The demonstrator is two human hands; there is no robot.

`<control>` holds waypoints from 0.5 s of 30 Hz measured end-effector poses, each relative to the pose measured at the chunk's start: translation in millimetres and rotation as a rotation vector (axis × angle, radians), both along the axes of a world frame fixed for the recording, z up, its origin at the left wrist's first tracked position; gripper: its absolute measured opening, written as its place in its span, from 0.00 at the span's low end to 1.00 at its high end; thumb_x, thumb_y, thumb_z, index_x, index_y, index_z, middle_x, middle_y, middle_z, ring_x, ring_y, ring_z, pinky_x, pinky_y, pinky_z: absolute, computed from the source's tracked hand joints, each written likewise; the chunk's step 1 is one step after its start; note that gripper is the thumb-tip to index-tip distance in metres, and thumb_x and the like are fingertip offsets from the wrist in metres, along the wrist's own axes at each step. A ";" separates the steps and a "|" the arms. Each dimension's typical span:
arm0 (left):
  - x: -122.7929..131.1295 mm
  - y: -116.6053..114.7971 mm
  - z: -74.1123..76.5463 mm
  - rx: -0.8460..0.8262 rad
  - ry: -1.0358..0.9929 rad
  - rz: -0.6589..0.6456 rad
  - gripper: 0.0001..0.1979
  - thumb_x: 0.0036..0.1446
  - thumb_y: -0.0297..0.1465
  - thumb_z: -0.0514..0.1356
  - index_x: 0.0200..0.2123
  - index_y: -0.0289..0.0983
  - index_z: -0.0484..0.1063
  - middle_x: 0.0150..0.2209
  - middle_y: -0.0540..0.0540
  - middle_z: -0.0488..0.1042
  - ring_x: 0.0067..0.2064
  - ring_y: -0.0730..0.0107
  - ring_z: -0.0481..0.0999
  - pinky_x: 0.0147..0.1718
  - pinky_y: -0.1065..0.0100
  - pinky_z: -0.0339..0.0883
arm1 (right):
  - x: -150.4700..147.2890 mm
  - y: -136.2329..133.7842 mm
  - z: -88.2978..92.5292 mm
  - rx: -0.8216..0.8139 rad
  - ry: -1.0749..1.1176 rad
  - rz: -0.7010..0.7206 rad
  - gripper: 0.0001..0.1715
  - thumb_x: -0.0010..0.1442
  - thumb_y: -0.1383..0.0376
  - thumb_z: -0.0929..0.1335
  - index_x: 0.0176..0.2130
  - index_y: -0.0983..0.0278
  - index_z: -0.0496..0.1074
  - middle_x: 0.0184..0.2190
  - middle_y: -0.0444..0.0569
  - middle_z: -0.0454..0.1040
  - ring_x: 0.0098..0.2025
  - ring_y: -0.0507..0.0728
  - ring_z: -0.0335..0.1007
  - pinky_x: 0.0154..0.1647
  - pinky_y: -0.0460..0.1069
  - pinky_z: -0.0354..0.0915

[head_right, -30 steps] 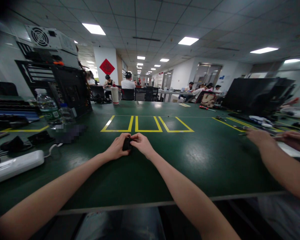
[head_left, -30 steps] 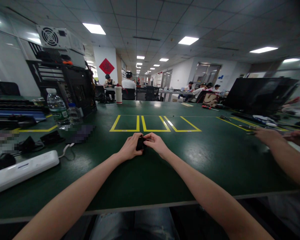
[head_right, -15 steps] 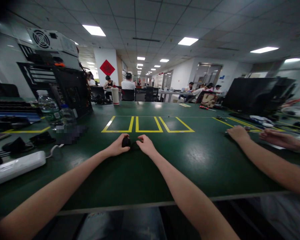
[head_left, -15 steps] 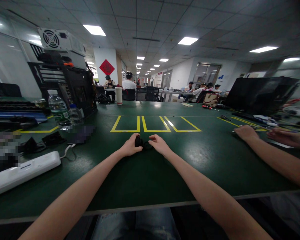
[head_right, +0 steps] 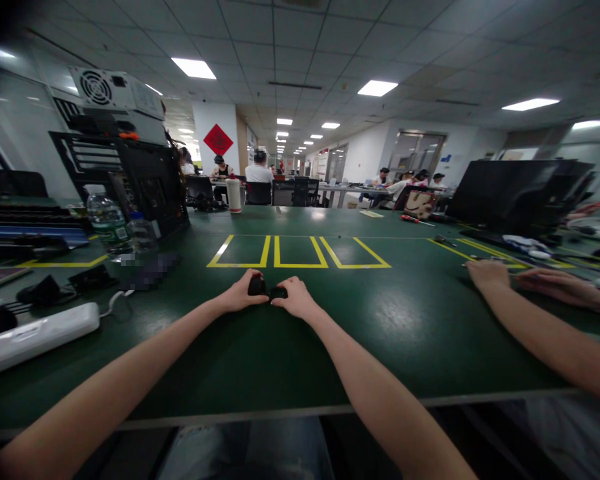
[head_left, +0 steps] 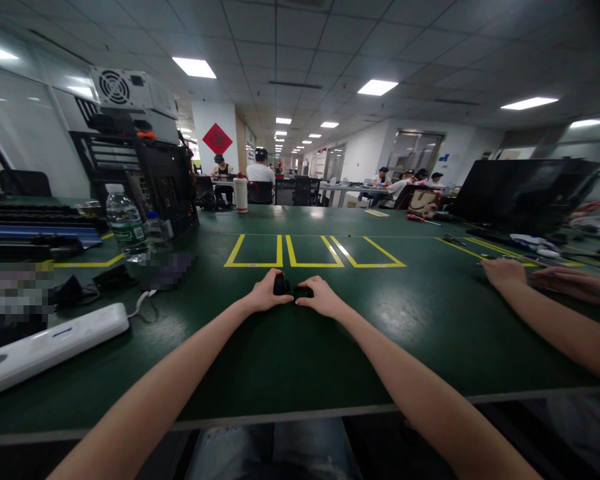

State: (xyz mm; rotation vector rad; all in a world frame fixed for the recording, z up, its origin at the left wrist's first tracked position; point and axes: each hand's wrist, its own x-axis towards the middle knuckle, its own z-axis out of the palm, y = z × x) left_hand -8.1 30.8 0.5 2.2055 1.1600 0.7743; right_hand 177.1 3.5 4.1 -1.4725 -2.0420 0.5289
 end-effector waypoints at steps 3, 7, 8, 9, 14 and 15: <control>-7.8 -9.8 4.8 -0.046 -0.001 -0.072 0.29 0.42 0.38 0.60 0.47 0.38 0.52 0.44 0.43 0.63 0.44 0.60 0.67 0.42 0.57 0.62 | -12.0 -12.5 7.0 0.039 -0.053 0.038 0.23 0.45 0.65 0.68 0.44 0.64 0.66 0.39 0.53 0.63 0.43 0.59 0.59 0.45 0.55 0.56; -40.4 -44.6 14.6 -0.103 0.004 -0.189 0.29 0.44 0.37 0.59 0.48 0.40 0.51 0.44 0.45 0.63 0.44 0.64 0.68 0.43 0.60 0.63 | -44.8 -39.9 18.1 0.147 -0.083 0.183 0.25 0.47 0.67 0.66 0.47 0.64 0.61 0.41 0.53 0.63 0.41 0.58 0.62 0.43 0.54 0.59; -52.3 -57.2 17.3 -0.117 0.022 -0.189 0.28 0.45 0.37 0.58 0.48 0.41 0.51 0.44 0.46 0.63 0.45 0.64 0.67 0.45 0.60 0.61 | -57.3 -47.5 20.5 0.175 -0.076 0.235 0.26 0.47 0.66 0.66 0.48 0.63 0.60 0.41 0.52 0.63 0.42 0.58 0.62 0.43 0.53 0.59; -65.6 -70.6 19.6 -0.100 0.031 -0.162 0.28 0.44 0.37 0.58 0.48 0.42 0.51 0.45 0.47 0.63 0.47 0.63 0.66 0.47 0.59 0.59 | -71.6 -54.9 22.4 0.199 -0.073 0.296 0.27 0.47 0.65 0.67 0.48 0.63 0.59 0.42 0.52 0.64 0.43 0.58 0.62 0.43 0.53 0.59; -163.4 -122.4 6.4 -0.049 0.126 0.110 0.28 0.45 0.37 0.56 0.50 0.54 0.49 0.48 0.56 0.63 0.50 0.60 0.64 0.48 0.53 0.58 | -162.3 -88.3 23.7 0.142 0.014 0.463 0.30 0.47 0.60 0.66 0.49 0.66 0.56 0.41 0.52 0.68 0.42 0.59 0.66 0.40 0.52 0.62; -190.6 -125.8 -3.5 -0.002 0.162 0.131 0.29 0.45 0.38 0.56 0.49 0.59 0.47 0.48 0.61 0.63 0.49 0.59 0.64 0.46 0.50 0.59 | -181.1 -93.8 21.9 0.080 0.044 0.480 0.31 0.47 0.58 0.66 0.49 0.66 0.56 0.41 0.52 0.68 0.41 0.60 0.67 0.39 0.52 0.63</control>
